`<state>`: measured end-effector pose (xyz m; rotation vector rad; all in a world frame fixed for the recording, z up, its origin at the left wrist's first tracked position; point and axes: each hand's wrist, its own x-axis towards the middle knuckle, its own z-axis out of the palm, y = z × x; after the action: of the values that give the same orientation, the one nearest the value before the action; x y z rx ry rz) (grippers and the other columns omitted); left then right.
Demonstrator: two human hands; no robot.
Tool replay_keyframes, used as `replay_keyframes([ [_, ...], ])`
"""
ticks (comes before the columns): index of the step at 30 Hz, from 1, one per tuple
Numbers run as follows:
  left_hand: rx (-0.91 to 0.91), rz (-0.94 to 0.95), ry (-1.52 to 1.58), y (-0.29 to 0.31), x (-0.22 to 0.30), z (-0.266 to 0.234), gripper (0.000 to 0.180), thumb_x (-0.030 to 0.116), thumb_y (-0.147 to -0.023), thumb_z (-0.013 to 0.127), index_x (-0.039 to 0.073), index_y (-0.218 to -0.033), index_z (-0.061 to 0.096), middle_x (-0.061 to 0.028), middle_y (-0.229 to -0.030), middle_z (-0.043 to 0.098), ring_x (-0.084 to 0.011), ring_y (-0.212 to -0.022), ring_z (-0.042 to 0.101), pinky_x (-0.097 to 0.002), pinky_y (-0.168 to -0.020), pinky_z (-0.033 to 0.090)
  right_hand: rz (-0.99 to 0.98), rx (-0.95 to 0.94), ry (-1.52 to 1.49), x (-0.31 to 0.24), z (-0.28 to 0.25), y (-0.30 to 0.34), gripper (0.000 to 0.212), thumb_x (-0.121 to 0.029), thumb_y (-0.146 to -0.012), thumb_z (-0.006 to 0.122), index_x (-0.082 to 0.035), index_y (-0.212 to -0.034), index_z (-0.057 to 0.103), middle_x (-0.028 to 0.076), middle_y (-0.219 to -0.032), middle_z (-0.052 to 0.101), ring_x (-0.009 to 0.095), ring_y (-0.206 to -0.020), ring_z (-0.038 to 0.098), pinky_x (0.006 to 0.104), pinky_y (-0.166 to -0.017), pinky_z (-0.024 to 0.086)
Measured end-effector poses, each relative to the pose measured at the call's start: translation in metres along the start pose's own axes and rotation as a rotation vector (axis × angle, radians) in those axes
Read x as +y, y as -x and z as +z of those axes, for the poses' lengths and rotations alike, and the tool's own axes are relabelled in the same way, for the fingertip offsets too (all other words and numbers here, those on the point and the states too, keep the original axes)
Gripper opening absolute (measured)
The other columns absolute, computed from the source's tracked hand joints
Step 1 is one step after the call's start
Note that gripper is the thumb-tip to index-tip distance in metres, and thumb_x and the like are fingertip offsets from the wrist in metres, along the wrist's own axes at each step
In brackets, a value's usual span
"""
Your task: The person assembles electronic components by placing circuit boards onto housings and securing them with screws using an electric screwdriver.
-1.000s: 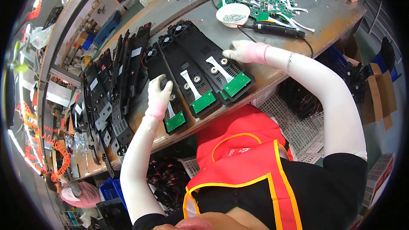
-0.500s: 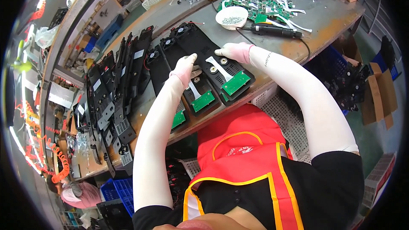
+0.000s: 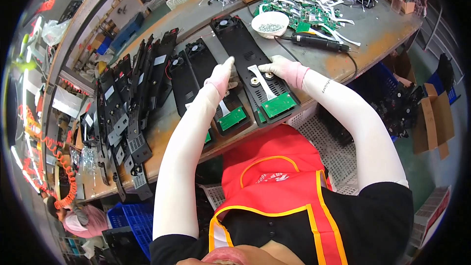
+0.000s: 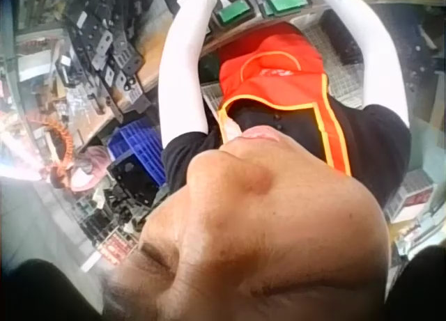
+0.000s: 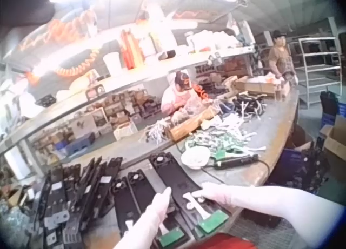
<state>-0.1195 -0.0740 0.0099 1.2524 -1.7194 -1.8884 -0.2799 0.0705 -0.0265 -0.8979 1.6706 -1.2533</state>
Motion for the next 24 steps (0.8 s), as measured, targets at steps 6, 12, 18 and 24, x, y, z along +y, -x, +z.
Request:
replay_keyframes([
  [6,-0.045,0.153,0.103,-0.017,0.004,-0.015,0.046,0.046,-0.086,0.062,0.003,-0.104,0.065,-0.0069,-0.091,0.067,-0.0198,-0.074,0.061,-0.0363,-0.069,0.049,-0.141,-0.002,0.062,-0.053,0.021,0.017,0.042,-0.028,-0.083,0.072,0.005,-0.108,0.063,0.006,-0.085,0.067,0.011,-0.069,0.061,0.0265,-0.063,0.052],
  [12,0.112,0.025,0.180,-0.013,0.026,-0.068,0.036,0.035,-0.086,0.063,0.005,-0.105,0.064,-0.0093,-0.095,0.068,-0.0219,-0.081,0.065,-0.0407,-0.067,0.051,-0.018,-0.064,-0.015,-0.082,0.074,-0.004,0.044,-0.028,-0.083,0.072,0.009,-0.105,0.062,0.014,-0.087,0.068,0.018,-0.072,0.064,0.0316,-0.066,0.053],
  [18,0.209,-0.034,-0.048,-0.060,-0.042,-0.128,0.051,0.032,-0.085,0.061,0.001,-0.124,0.054,-0.0225,-0.123,0.059,-0.0347,-0.106,0.059,-0.0458,-0.089,0.045,-0.009,-0.103,0.309,-0.035,0.119,-0.059,0.061,-0.038,-0.082,0.072,0.010,-0.117,0.057,0.017,-0.108,0.066,0.022,-0.098,0.063,0.0345,-0.081,0.053],
  [24,0.230,-0.166,-0.357,-0.019,-0.004,-0.096,0.048,0.028,-0.088,0.050,0.000,-0.127,0.052,-0.0277,-0.127,0.055,-0.0436,-0.116,0.054,-0.0490,-0.096,0.042,0.168,-0.156,0.237,-0.074,0.096,-0.045,0.078,-0.055,-0.085,0.064,0.005,-0.132,0.046,0.017,-0.117,0.062,0.027,-0.101,0.064,0.0398,-0.086,0.054],
])
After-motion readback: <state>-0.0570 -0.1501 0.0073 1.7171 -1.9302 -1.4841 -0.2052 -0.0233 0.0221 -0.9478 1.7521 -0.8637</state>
